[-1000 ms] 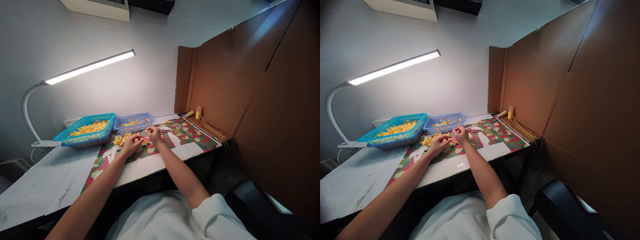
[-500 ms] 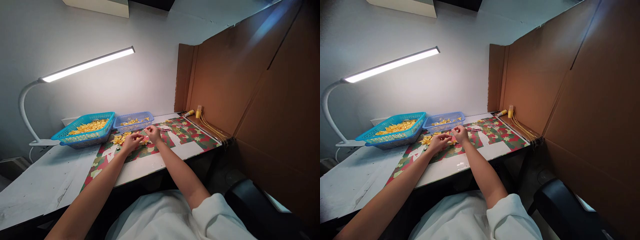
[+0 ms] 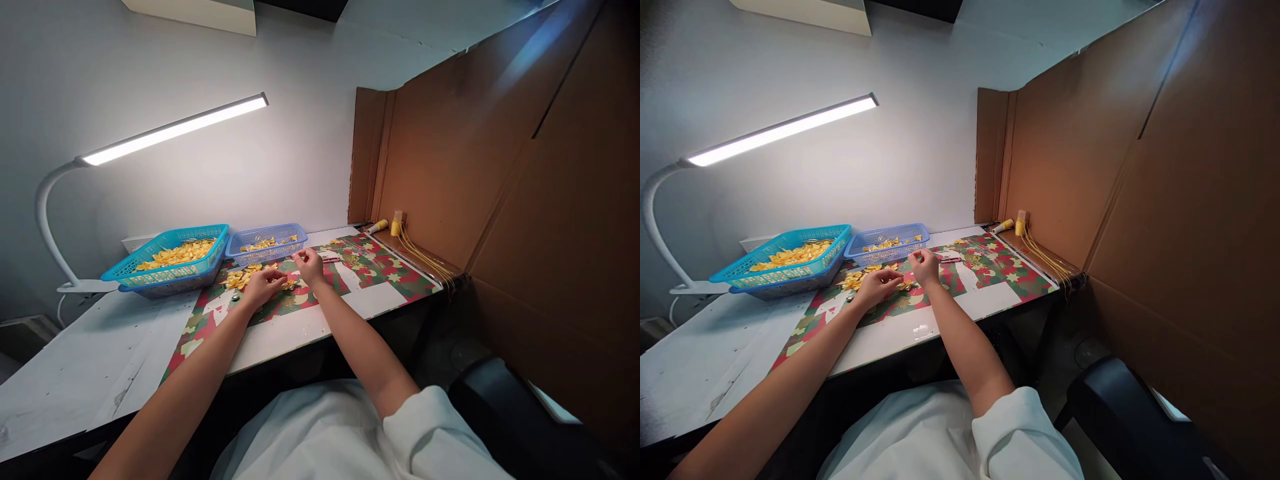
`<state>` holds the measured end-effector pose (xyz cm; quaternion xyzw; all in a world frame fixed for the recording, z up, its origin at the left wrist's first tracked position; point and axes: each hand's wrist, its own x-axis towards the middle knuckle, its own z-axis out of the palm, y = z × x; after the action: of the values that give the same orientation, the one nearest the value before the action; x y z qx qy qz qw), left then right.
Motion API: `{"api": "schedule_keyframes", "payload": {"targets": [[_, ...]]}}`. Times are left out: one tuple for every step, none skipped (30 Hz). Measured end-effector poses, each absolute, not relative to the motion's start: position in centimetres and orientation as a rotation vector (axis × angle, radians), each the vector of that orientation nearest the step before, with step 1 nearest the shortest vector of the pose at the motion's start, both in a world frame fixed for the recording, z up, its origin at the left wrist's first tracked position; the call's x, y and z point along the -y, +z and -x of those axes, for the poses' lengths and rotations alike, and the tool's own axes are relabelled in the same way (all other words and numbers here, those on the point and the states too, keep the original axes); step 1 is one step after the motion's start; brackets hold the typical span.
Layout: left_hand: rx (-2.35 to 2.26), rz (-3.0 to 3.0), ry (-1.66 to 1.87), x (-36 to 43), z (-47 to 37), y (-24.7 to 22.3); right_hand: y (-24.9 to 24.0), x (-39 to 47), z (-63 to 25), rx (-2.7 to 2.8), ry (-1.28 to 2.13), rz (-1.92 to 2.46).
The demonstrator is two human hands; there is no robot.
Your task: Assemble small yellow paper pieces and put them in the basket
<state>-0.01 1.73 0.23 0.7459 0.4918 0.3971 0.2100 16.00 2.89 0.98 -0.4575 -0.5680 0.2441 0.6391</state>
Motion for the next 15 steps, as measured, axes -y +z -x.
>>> {"api": "schedule_keyframes", "payload": {"targets": [[-1.374,-2.085,1.103,-1.73,0.04,0.21,0.98,-2.89,-16.01,1.293,0.551,1.047],[-1.380,-2.103,1.104,-1.74,0.07,0.19,0.99,-2.88,-16.03,1.294,0.547,1.051],[-1.381,-2.126,1.108,-1.76,0.11,0.18,1.01,-2.87,-16.04,1.297,0.544,1.055],[-1.378,-2.155,1.114,-1.80,0.16,0.17,1.04,-2.85,-16.06,1.299,0.541,1.059],[-1.371,-2.188,1.122,-1.83,0.20,0.16,1.08,-2.83,-16.09,1.301,0.538,1.064],[-1.365,-2.221,1.125,-1.85,0.25,0.16,1.12,-2.80,-16.12,1.300,0.533,1.067],[-1.361,-2.247,1.123,-1.85,0.28,0.17,1.16,-2.78,-16.16,1.297,0.529,1.069],[-1.361,-2.264,1.118,-1.82,0.30,0.20,1.20,-2.76,-16.20,1.291,0.526,1.071],[-1.362,-2.274,1.114,-1.77,0.30,0.24,1.24,-2.75,-16.24,1.284,0.525,1.073],[-1.363,-2.278,1.110,-1.70,0.27,0.29,1.27,-2.74,-16.27,1.278,0.526,1.076],[-1.364,-2.278,1.111,-1.60,0.23,0.36,1.30,-2.72,-16.30,1.276,0.529,1.079],[-1.365,-2.275,1.115,-1.50,0.18,0.43,1.33,-2.71,-16.34,1.276,0.529,1.081],[-1.368,-2.271,1.119,-1.40,0.12,0.50,1.37,-2.69,-16.38,1.273,0.523,1.084],[-1.373,-2.270,1.120,-1.31,0.07,0.56,1.43,-2.66,-16.43,1.267,0.513,1.088],[-1.379,-2.270,1.119,-1.24,0.03,0.61,1.49,-2.62,-16.49,1.256,0.500,1.092]]}}
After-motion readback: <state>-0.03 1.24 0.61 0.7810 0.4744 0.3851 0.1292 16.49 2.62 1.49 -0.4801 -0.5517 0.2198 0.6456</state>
